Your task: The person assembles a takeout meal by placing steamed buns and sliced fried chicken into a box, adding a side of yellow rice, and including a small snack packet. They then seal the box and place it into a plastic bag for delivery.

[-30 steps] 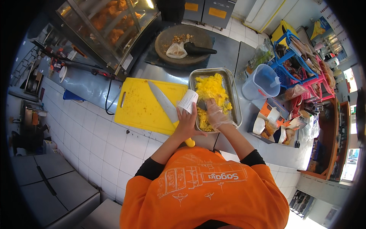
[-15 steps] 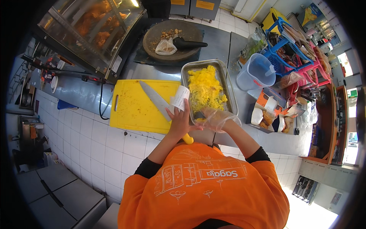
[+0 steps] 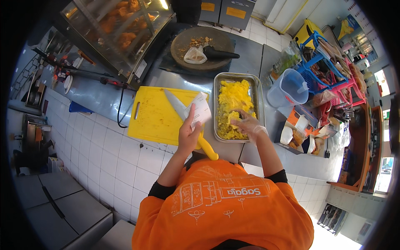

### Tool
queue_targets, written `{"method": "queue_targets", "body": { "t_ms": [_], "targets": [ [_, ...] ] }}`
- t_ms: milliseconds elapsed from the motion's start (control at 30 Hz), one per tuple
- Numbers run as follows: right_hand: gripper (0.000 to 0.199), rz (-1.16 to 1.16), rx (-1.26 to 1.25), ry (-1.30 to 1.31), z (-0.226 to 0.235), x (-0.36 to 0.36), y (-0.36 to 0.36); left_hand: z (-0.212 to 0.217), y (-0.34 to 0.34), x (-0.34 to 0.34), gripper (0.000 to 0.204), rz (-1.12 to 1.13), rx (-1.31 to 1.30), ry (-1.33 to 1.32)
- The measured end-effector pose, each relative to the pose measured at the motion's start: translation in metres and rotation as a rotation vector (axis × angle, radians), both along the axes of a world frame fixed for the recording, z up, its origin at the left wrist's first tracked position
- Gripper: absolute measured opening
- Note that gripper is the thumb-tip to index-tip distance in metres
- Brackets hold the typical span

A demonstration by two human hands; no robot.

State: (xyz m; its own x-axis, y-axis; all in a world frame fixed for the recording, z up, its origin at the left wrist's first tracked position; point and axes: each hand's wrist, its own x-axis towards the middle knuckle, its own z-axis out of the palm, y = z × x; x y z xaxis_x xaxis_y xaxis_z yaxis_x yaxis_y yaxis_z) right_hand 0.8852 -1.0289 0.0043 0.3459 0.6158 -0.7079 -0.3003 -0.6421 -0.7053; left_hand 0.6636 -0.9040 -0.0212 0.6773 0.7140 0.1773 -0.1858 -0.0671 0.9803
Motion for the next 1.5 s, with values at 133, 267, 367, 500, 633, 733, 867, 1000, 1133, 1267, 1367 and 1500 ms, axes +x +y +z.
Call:
{"method": "queue_targets", "body": {
  "t_ms": [133,267,367,500,633,733,867,1000,1133,1267,1367,1500],
  "targets": [
    [0.057,-0.063,-0.015,-0.066,-0.003,-0.009,0.002,0.02,0.004,-0.004,0.073,-0.016,-0.146,-0.086],
    [0.053,-0.162,0.106,-0.027,-0.012,-0.006,0.002,0.026,0.006,-0.005,0.084,-0.087,-0.235,-0.179],
    [0.052,-0.117,0.235,0.113,-0.016,0.002,0.001,0.029,0.006,-0.006,0.091,-0.083,-0.22,-0.15],
    [0.054,-0.261,0.331,0.344,-0.01,0.004,0.003,0.035,0.005,-0.01,0.094,-0.136,-0.247,-0.2],
    [0.046,-0.413,0.061,0.057,-0.002,0.0,0.01,0.039,0.006,-0.012,0.096,-0.159,-0.272,-0.208],
    [0.043,-0.239,-0.029,-0.05,0.0,0.001,0.011,0.04,0.005,-0.013,0.098,-0.155,-0.291,-0.208],
    [0.053,-0.176,0.128,0.024,-0.002,0.004,0.007,0.037,0.003,-0.013,0.098,-0.136,-0.313,-0.205],
    [0.069,-0.32,0.222,0.207,-0.002,0.004,0.001,0.036,0.0,-0.012,0.098,-0.13,-0.275,-0.208],
    [0.079,-0.139,0.257,0.157,0.0,0.005,-0.009,0.037,-0.004,-0.011,0.098,-0.119,-0.27,-0.185],
    [0.081,-0.131,0.321,0.13,0.001,0.005,-0.018,0.035,-0.006,-0.009,0.098,-0.126,-0.289,-0.183],
    [0.074,-0.2,0.293,0.123,0.004,0.002,-0.021,0.034,-0.006,-0.007,0.101,-0.111,-0.283,-0.15],
    [0.06,-0.123,0.155,-0.124,0.009,0.001,-0.023,0.032,-0.007,-0.001,0.098,-0.081,-0.262,-0.134]
  ]
}}
